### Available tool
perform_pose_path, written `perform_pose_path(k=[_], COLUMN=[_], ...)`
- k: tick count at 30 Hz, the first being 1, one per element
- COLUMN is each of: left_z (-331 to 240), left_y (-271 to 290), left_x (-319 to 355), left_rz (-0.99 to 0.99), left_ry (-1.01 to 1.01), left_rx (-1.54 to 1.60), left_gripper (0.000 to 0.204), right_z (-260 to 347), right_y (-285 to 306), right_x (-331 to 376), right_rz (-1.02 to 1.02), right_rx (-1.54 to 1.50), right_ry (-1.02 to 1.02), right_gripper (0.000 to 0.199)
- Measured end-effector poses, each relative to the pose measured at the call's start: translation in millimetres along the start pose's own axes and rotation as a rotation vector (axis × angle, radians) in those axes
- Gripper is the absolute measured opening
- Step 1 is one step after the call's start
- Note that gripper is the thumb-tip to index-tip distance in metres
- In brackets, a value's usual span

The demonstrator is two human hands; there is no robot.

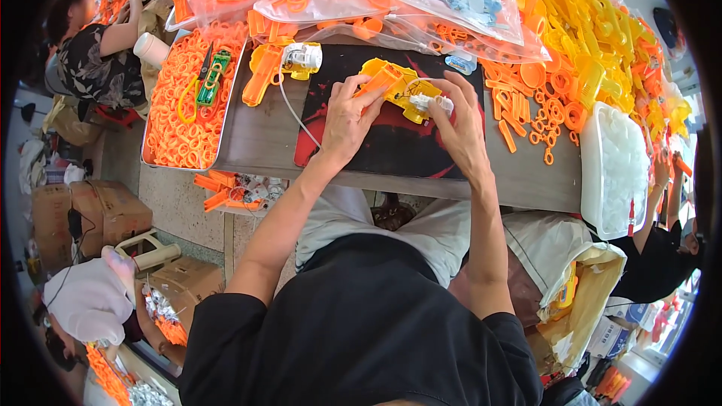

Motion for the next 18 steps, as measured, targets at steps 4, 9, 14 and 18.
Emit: perform_pose_path(k=[4,9,14,18], left_z=[-4.5,-3.3,-11.5,-8.3], left_y=[0.7,-0.9,-0.4,-1.8], left_x=[-3.0,5.1,8.6,11.3], left_rz=[0.06,0.01,-0.034,-0.039], left_ry=[-0.027,-0.013,0.009,-0.004], left_rx=[-0.016,-0.064,-0.137,-0.122], left_gripper=[0.025,0.024,0.024,0.024], right_z=[13.9,-5.4,-38.3,-49.4], right_y=[11.7,10.4,8.6,-0.3], right_x=[19.6,7.2,10.3,17.2], right_rz=[0.024,0.09,0.115,0.105], right_rx=[0.352,0.2,-0.392,-0.513], right_ry=[0.108,0.154,-0.384,-0.554], right_gripper=[0.042,0.037,0.025,0.028])
Point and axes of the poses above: each hand's wrist, its own x-axis away from the middle knuckle, its own y-axis out of the back of the hand, z = x × y, the point moved 7 cm from there along -x, towards the middle knuckle, and after that the axes turned 2 degrees about y, right-handed, at the moved point
